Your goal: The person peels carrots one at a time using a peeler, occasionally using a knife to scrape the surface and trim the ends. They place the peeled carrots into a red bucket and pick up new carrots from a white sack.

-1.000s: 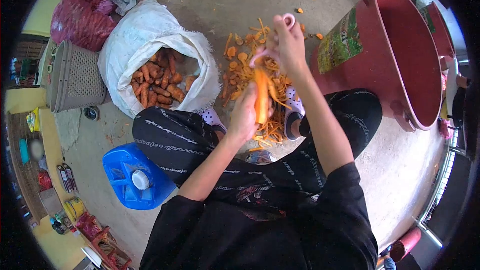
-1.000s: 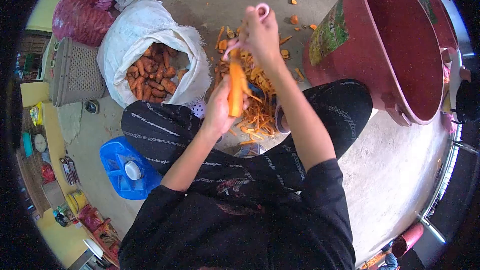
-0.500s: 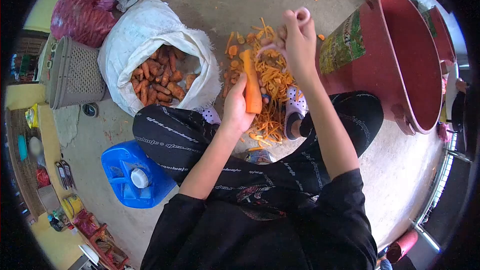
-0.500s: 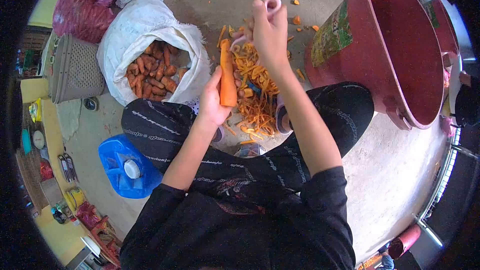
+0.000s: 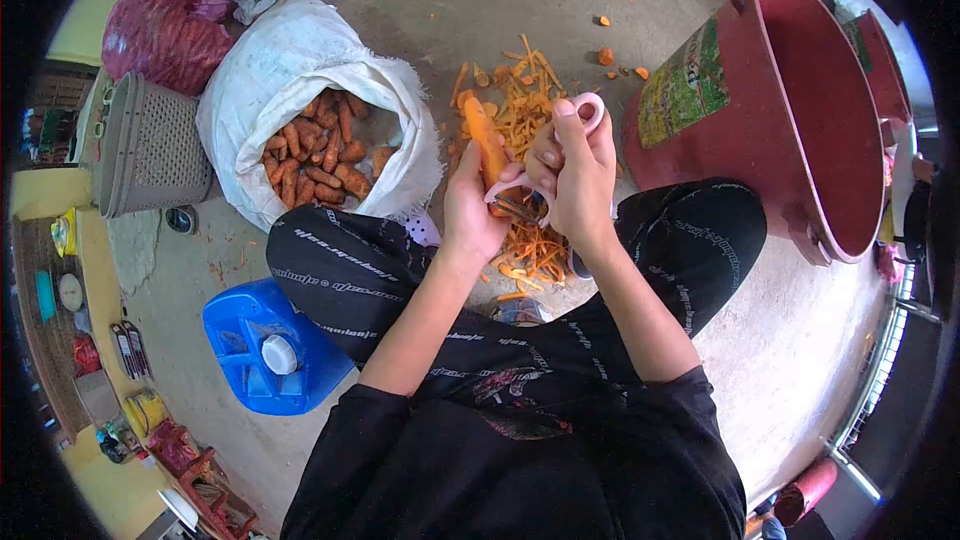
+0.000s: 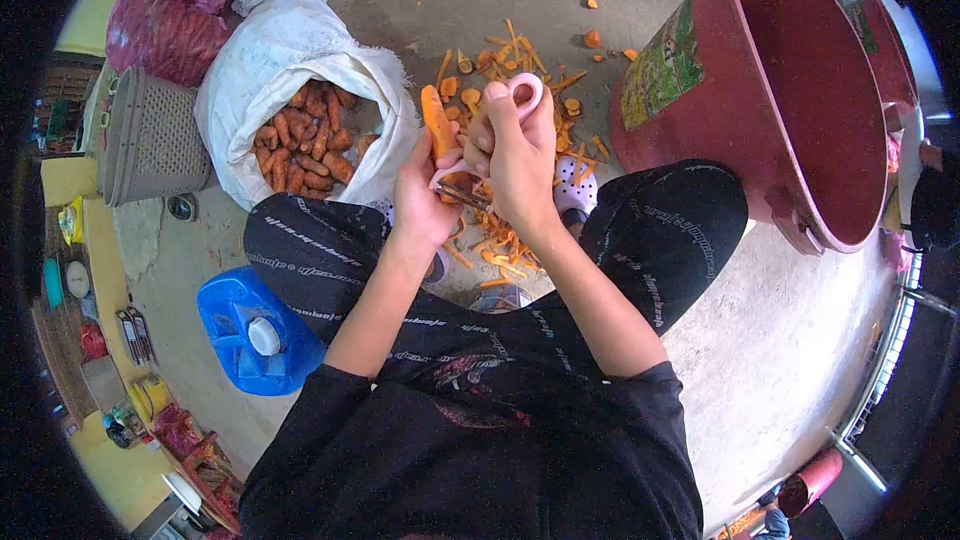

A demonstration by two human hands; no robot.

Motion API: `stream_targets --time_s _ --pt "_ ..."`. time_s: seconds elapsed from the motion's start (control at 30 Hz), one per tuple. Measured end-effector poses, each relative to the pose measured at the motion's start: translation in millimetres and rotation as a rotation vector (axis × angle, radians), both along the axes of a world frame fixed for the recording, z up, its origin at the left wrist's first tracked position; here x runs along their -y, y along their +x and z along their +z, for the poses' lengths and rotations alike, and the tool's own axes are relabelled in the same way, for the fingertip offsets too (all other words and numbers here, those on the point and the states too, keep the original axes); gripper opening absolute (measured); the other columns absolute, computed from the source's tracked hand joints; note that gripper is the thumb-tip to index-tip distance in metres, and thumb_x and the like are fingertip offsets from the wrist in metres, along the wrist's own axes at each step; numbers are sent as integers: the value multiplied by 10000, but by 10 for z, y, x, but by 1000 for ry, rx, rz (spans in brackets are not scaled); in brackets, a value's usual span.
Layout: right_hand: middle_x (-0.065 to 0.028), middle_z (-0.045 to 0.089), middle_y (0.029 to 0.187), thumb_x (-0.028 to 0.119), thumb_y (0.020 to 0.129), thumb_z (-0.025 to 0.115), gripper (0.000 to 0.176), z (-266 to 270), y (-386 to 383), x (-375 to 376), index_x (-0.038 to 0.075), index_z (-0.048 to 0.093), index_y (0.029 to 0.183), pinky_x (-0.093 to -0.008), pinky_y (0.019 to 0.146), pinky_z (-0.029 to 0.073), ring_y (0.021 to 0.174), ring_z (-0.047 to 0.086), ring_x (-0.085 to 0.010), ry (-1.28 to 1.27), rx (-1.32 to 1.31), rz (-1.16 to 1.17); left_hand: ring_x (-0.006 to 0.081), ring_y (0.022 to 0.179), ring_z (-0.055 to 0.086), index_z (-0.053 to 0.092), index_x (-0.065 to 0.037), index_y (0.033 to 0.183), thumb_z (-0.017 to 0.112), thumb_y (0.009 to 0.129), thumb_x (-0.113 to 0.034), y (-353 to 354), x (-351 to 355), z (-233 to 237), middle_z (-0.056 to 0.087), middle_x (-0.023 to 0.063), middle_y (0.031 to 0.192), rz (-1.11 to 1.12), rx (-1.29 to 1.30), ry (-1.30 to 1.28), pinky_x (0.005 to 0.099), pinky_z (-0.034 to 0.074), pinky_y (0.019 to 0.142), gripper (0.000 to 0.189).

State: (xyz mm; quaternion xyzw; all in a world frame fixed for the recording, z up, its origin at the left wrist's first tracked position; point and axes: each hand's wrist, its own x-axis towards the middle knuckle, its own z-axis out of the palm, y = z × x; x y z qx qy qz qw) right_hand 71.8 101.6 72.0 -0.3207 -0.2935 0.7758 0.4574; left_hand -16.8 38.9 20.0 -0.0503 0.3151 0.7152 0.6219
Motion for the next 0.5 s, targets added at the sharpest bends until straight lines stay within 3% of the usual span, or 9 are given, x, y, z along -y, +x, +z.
stream_targets --time_s 0.3,0.5 --pt "16 372 651 199 937 509 170 -118 37 -27 125 355 934 -200 382 294 494 343 -48 -31 -39 -26 132 696 500 506 -115 1006 339 986 -342 28 -5 -20 465 -19 704 -3 -15 34 293 419 675 283" --pt "22 368 652 214 936 521 190 -99 73 -59 127 353 935 -200 383 304 496 347 -46 42 15 2 162 842 538 486 -88 1096 355 981 -333 106 24 -63 538 27 873 9 -73 -6 341 450 786 301"
